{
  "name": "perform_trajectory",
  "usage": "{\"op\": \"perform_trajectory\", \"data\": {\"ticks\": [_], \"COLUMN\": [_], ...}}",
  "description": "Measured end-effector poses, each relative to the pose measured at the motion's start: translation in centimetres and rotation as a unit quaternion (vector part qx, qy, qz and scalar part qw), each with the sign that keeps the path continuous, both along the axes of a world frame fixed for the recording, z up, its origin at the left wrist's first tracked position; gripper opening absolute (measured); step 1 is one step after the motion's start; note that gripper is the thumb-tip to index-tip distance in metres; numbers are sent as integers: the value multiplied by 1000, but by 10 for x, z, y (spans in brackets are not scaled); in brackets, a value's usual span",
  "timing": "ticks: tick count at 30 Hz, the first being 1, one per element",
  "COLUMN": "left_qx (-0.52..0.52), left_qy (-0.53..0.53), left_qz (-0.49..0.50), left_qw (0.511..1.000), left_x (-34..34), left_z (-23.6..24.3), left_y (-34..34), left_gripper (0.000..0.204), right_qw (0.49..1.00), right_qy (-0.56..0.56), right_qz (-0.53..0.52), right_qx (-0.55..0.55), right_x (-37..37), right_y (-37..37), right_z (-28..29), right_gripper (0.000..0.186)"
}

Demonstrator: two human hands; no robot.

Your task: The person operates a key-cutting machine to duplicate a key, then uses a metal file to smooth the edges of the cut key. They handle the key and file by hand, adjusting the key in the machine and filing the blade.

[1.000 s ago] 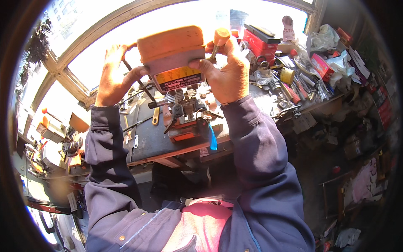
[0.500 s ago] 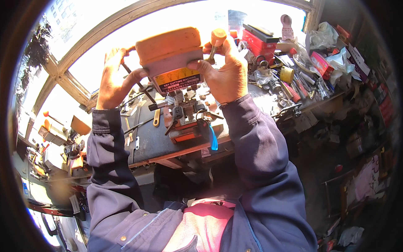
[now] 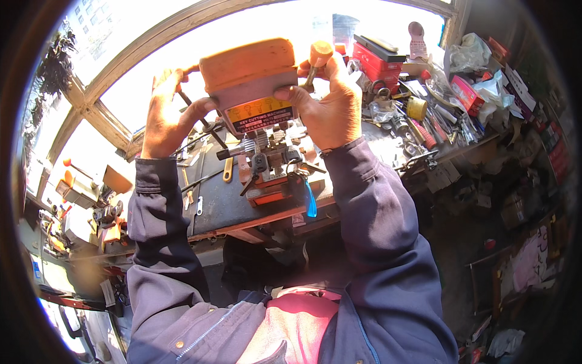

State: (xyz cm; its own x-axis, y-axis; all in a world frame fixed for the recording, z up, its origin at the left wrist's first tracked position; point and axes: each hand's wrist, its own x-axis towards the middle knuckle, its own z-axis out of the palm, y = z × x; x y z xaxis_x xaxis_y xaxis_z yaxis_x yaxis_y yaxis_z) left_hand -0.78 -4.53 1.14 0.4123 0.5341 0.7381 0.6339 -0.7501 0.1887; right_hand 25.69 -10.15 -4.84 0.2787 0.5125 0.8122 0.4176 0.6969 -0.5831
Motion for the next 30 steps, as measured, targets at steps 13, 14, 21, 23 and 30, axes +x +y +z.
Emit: {"op": "perform_trajectory", "data": {"ticks": [13, 14, 21, 23, 30], "left_qx": [-8, -9, -2, -3, -1], "left_qy": [-22, -26, -25, -29, -27], "left_qz": [-8, -10, 0, 2, 1], "left_qw": [1000, 1000, 1000, 1000, 1000], "left_x": [2, 2, 3, 3, 3], "left_z": [-1, -1, 0, -1, -1], "left_y": [-4, -4, -5, -6, -7], "left_gripper": [85, 84, 85, 86, 83], "right_qw": [1000, 1000, 1000, 1000, 1000], "right_qy": [6, 3, -7, 4, -4], "right_qz": [12, 10, 3, 10, 0], "right_qx": [-11, -11, -3, -14, -22], "right_x": [3, 3, 4, 3, 3], "right_y": [4, 4, 3, 3, 3], "right_z": [-4, -4, -4, -3, -4], "right_gripper": [58, 58, 59, 59, 59]}}
